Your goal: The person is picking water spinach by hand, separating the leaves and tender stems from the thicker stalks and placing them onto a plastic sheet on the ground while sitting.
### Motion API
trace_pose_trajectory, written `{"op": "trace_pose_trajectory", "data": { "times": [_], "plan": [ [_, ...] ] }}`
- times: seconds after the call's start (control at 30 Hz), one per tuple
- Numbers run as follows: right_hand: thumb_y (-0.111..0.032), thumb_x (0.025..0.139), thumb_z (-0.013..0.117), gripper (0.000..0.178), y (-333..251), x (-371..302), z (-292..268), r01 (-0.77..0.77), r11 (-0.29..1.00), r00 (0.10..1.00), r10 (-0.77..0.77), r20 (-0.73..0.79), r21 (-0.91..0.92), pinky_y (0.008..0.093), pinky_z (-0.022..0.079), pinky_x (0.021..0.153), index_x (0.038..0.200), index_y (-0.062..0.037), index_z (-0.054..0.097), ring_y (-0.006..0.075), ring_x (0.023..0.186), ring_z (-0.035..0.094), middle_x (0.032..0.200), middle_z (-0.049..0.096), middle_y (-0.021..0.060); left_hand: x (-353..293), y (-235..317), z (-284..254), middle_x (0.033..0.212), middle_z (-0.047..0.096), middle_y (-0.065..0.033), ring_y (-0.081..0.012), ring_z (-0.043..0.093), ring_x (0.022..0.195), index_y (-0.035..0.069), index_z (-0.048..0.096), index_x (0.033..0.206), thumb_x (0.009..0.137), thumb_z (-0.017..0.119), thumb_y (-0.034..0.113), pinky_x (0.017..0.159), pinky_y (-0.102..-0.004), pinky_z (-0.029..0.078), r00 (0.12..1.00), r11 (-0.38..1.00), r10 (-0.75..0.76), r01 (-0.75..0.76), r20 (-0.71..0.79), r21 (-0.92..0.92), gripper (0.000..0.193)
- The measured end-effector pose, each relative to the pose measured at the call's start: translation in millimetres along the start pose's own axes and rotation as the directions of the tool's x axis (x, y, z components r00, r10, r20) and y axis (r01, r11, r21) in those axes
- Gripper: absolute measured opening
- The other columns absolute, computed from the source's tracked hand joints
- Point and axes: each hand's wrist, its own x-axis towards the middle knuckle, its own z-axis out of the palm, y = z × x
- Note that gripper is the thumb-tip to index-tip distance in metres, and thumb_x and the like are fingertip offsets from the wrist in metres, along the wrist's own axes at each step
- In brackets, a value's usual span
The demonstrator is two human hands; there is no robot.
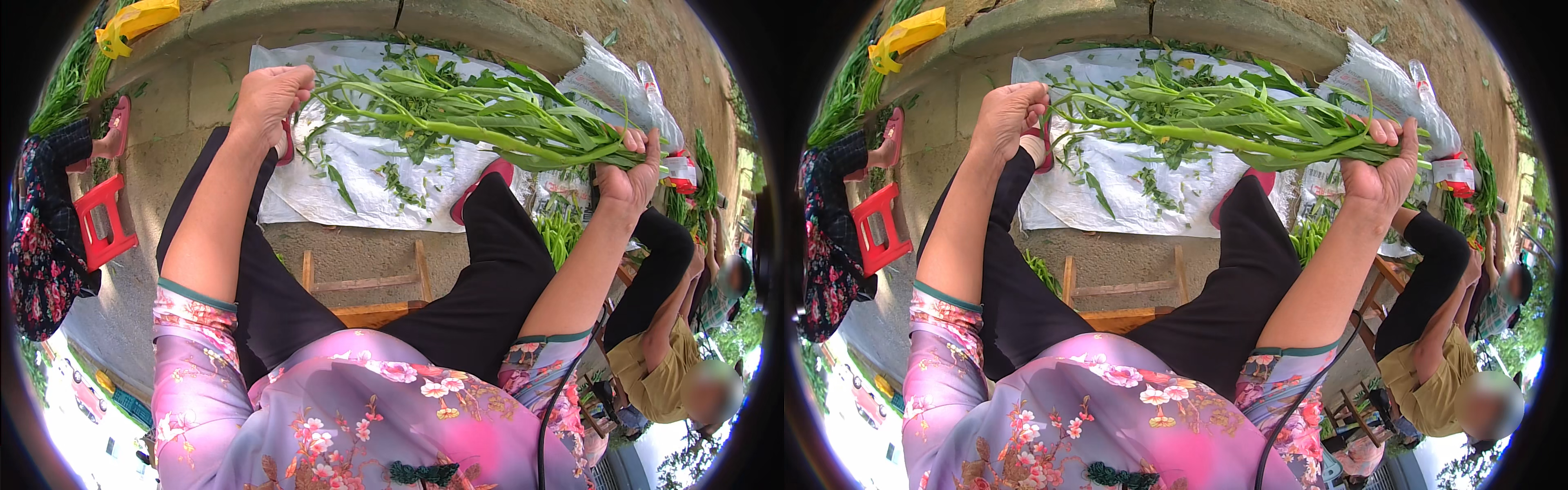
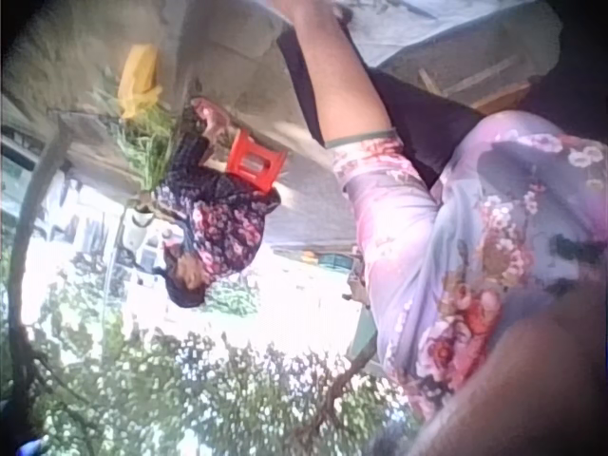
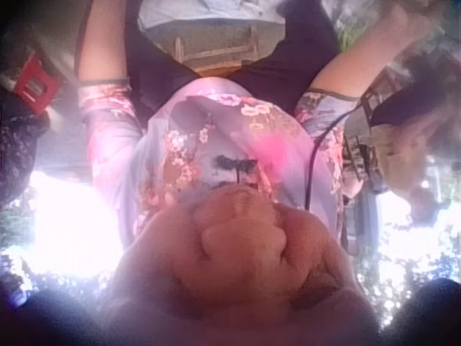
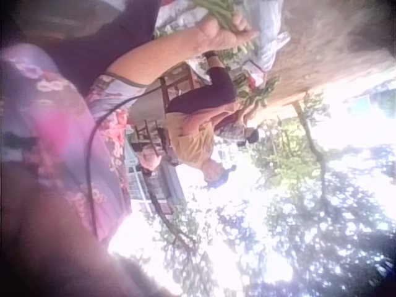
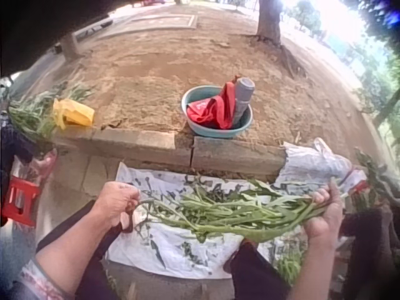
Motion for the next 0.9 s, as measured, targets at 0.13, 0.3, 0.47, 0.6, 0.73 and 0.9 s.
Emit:
{"op": "trace_pose_trajectory", "data": {
  "times": [0.13,0.3,0.47,0.6,0.73,0.9],
  "plan": [
    [-0.02,0.089,0.06,0.027,-5.6,-4.5,3.2,0.04,0.999,0.999,-0.04,0.002,0.02,0.0385,0.038,0.079,0.07,-0.0128,0.042,0.015,0.054,0.041,0.058,0.038,-0.0017,3.5,-2.2,9.0,0.077,0.062,-0.0024,-0.0058,0.055,0.062,0.003,0.062,0.084,0.082,0.066,0.014,0.056,-0.017,0.045,0.99,0.969,-0.097,0.069,-0.106,-0.236,0.012],
    [-0.022,0.086,0.061,0.029,0.4,0.2,3.1,0.057,0.993,0.993,-0.067,0.1,0.1,0.0367,0.038,0.076,0.065,-0.0126,0.043,0.0145,0.053,0.041,0.053,0.038,-0.0027,6.7,-14.8,0.8,0.079,0.062,-0.0031,-0.0084,0.057,0.064,0.003,0.061,0.085,0.082,0.067,0.012,0.057,-0.0182,0.047,0.979,0.888,-0.18,0.122,-0.091,-0.444,0.011],
    [-0.023,0.08,0.064,0.03,-10.4,-5.0,8.5,0.128,0.972,0.956,-0.174,0.236,0.197,0.0352,0.038,0.072,0.059,-0.013,0.045,0.0144,0.052,0.041,0.05,0.039,-0.0041,5.5,-13.7,10.2,0.079,0.062,-0.0057,-0.0107,0.058,0.064,0.002,0.06,0.084,0.08,0.067,0.008,0.056,-0.0191,0.048,0.977,0.824,-0.203,0.138,-0.058,-0.55,0.01],
    [-0.022,0.077,0.064,0.03,-12.5,-5.0,3.3,0.19,0.939,0.946,-0.253,0.205,0.285,0.0341,0.037,0.069,0.056,-0.0132,0.044,0.0141,0.052,0.041,0.05,0.039,-0.0042,12.1,-19.5,4.2,0.078,0.063,-0.0085,-0.0119,0.059,0.061,-0.001,0.059,0.082,0.076,0.067,0.001,0.053,-0.0186,0.048,0.969,0.795,-0.199,0.07,-0.15,-0.602,0.01],
    [-0.022,0.076,0.065,0.029,-20.2,-6.9,0.0,0.193,0.93,0.944,-0.263,0.2,0.314,0.0338,0.037,0.068,0.057,-0.0132,0.044,0.0137,0.052,0.041,0.05,0.038,-0.0041,10.7,-22.9,3.9,0.079,0.064,-0.0091,-0.0116,0.06,0.063,-0.002,0.06,0.083,0.077,0.067,0.0,0.053,-0.0178,0.048,0.975,0.818,-0.154,0.033,-0.162,-0.574,0.009],
    [-0.021,0.076,0.065,0.029,-22.3,-4.1,-2.3,0.153,0.939,0.951,-0.225,0.212,0.308,0.0342,0.037,0.068,0.058,-0.0132,0.044,0.0136,0.052,0.04,0.052,0.038,-0.0041,5.0,-23.4,14.0,0.084,0.066,-0.0055,-0.009,0.06,0.068,0.001,0.062,0.09,0.083,0.068,0.007,0.059,-0.0181,0.048,0.988,0.887,-0.109,0.048,-0.106,-0.46,0.012]
  ]
}}
